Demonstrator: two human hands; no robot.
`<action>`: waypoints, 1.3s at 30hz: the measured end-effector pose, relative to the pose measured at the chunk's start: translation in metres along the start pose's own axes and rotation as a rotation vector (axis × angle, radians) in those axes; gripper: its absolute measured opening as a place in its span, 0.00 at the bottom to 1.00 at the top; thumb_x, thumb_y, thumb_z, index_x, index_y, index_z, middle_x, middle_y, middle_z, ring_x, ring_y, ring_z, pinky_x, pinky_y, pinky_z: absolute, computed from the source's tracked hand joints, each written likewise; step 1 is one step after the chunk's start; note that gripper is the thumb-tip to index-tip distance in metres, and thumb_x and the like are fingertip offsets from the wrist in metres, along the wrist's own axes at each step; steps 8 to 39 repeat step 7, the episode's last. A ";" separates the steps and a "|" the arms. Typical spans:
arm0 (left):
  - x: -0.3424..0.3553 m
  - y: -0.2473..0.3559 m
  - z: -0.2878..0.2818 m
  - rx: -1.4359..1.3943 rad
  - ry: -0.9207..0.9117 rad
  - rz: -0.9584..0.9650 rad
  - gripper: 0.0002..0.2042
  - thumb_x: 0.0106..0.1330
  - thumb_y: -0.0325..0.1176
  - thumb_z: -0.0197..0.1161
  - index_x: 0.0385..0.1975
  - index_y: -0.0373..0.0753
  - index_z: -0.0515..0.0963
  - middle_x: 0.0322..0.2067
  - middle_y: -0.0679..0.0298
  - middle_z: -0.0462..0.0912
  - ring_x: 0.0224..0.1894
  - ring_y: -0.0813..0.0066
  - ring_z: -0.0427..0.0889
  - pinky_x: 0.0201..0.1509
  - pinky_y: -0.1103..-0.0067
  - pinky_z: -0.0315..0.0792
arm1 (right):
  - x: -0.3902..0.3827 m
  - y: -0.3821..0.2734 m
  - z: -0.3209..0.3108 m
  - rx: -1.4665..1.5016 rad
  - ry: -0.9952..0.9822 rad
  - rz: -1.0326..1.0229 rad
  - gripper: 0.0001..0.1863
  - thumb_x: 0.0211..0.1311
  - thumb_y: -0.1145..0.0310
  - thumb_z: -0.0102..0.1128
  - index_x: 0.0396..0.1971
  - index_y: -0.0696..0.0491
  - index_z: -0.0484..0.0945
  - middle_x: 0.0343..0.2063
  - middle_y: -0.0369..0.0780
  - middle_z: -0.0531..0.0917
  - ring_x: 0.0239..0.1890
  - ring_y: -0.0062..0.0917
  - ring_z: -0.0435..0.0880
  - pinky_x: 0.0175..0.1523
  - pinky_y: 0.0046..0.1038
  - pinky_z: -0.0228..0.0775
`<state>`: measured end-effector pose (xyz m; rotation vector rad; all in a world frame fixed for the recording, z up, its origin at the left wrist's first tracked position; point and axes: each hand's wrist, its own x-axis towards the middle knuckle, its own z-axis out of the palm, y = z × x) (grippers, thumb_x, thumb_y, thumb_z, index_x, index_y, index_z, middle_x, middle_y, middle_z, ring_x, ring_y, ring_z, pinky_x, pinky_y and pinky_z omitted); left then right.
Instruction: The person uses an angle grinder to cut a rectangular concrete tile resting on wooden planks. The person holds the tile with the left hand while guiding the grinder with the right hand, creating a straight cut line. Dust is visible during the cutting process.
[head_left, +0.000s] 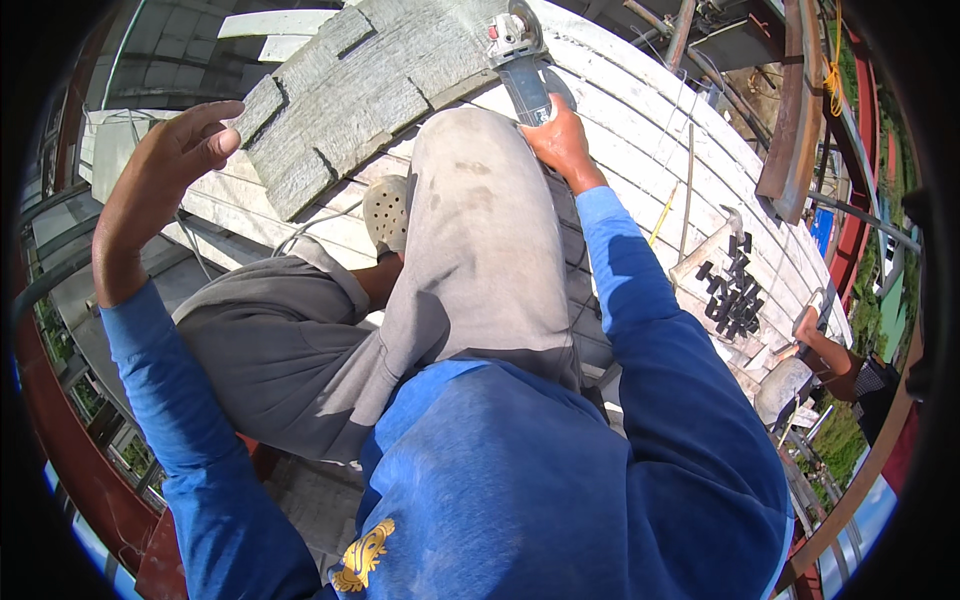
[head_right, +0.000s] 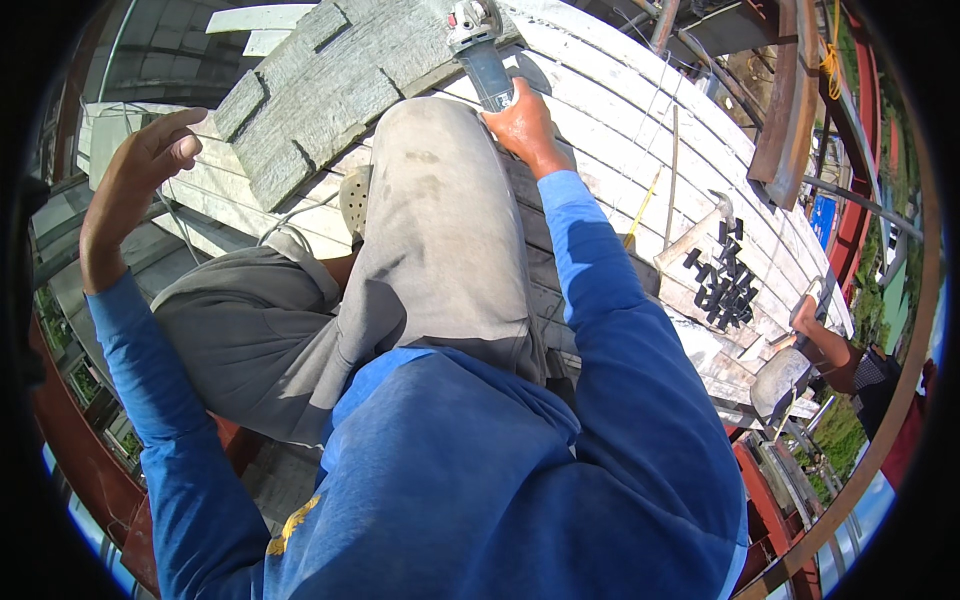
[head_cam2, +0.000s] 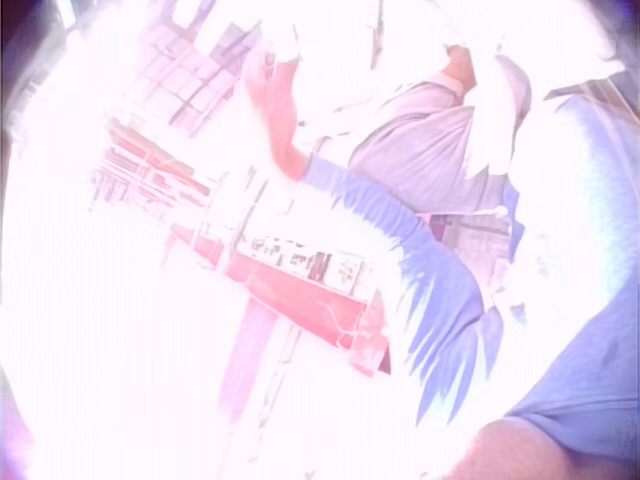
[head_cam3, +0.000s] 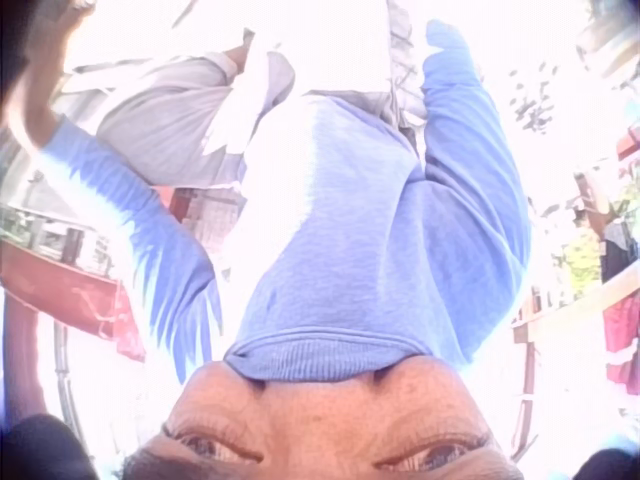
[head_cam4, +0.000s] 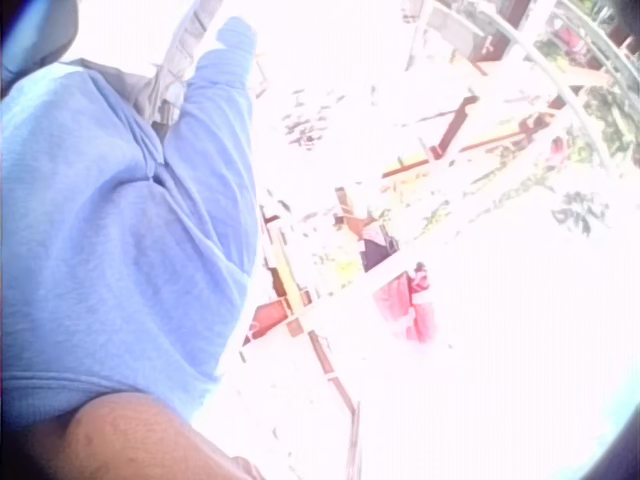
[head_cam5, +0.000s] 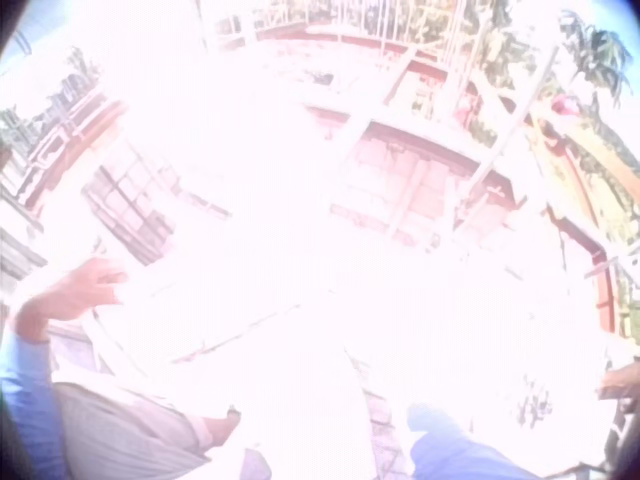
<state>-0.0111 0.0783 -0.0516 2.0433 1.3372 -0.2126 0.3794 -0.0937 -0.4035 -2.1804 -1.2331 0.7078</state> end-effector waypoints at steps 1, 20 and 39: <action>0.002 -0.001 0.005 0.007 0.046 0.046 0.44 0.71 0.66 0.69 0.71 0.28 0.77 0.53 0.47 0.89 0.54 0.60 0.87 0.65 0.67 0.79 | 0.010 -0.010 -0.011 0.011 0.043 -0.002 0.44 0.47 0.52 0.84 0.63 0.60 0.79 0.46 0.55 0.92 0.47 0.48 0.94 0.54 0.42 0.85; 0.035 0.028 0.025 -0.066 0.169 0.217 0.45 0.67 0.65 0.73 0.73 0.33 0.76 0.61 0.43 0.87 0.65 0.50 0.86 0.74 0.62 0.76 | 0.047 -0.095 -0.082 0.233 0.142 -0.265 0.30 0.53 0.56 0.80 0.54 0.54 0.83 0.42 0.47 0.92 0.41 0.42 0.93 0.51 0.37 0.86; 0.035 0.028 0.025 -0.066 0.169 0.217 0.45 0.67 0.65 0.73 0.73 0.33 0.76 0.61 0.43 0.87 0.65 0.50 0.86 0.74 0.62 0.76 | 0.047 -0.095 -0.082 0.233 0.142 -0.265 0.30 0.53 0.56 0.80 0.54 0.54 0.83 0.42 0.47 0.92 0.41 0.42 0.93 0.51 0.37 0.86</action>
